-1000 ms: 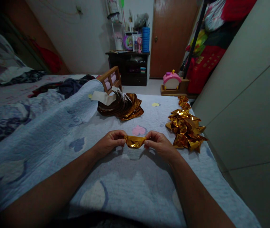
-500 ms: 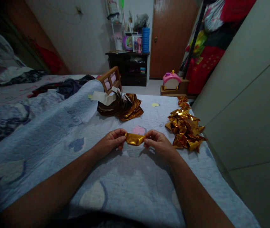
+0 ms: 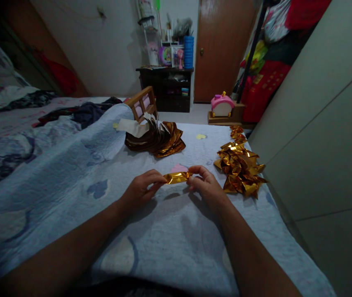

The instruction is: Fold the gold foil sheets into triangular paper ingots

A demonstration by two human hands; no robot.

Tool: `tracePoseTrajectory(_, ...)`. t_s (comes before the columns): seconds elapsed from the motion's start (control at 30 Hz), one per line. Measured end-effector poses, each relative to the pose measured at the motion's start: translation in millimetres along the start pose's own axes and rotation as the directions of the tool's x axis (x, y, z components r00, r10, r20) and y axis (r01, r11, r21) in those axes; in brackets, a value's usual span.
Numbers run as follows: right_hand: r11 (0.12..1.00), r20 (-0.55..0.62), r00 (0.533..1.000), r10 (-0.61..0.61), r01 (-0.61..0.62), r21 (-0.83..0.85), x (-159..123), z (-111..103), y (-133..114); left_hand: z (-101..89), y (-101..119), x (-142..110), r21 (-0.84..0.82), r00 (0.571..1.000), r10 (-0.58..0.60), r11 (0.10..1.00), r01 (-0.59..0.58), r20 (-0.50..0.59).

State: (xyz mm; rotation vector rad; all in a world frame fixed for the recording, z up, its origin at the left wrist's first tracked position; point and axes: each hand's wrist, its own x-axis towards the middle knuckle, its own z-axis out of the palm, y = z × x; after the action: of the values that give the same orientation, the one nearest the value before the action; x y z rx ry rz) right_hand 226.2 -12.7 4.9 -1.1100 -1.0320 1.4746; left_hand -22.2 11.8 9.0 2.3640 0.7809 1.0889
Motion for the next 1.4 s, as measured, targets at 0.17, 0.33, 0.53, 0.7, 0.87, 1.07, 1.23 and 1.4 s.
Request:
tracePoseTrajectory(0.17,1.0,-0.043,0.999,-0.013,0.012,-0.016,1.7,1.3,-1.5,2.6,-2.6,-1.5,0.156,0.989,0.145,0.978,-0.14,-0.022)
tracePoseTrajectory(0.33,0.996,-0.064,0.997,-0.037,0.032,-0.087,1.6,2.9,-2.7,4.0,-3.4,-2.4,0.194,0.986,0.167,0.968,-0.158,-0.03)
tracePoseTrajectory(0.53,0.986,-0.107,0.993,-0.053,0.036,-0.161,2.0,2.0,-0.2,8.8,-4.2,-5.4,0.081,0.999,0.021,0.997,-0.017,-0.045)
tracePoseTrajectory(0.7,0.992,-0.181,0.981,-0.068,0.047,-0.119,2.2,4.3,-3.5,11.1,-4.5,-7.5,-0.03,0.986,-0.165,0.986,0.164,-0.016)
tracePoseTrajectory(0.87,0.996,-0.266,0.964,0.007,0.018,0.091,2.0,4.2,-11.2,9.6,-2.4,-6.8,-0.056,0.965,-0.256,0.964,0.259,0.063)
tracePoseTrajectory(1.07,0.94,-0.344,0.939,0.026,0.094,0.327,3.8,-4.4,-16.6,9.9,-2.0,-7.3,-0.068,0.953,-0.265,0.959,0.277,0.148)
tracePoseTrajectory(1.23,0.865,-0.411,0.908,0.082,0.14,0.482,8.4,-12.0,-15.0,9.6,-2.8,-7.7,-0.051,0.943,-0.274,0.956,0.288,0.191)
tracePoseTrajectory(1.4,0.846,-0.454,0.89,0.03,0.22,0.486,14.9,-25.1,-12.7,9.2,-3.7,-7.7,-0.044,0.939,-0.262,0.96,0.278,0.222)
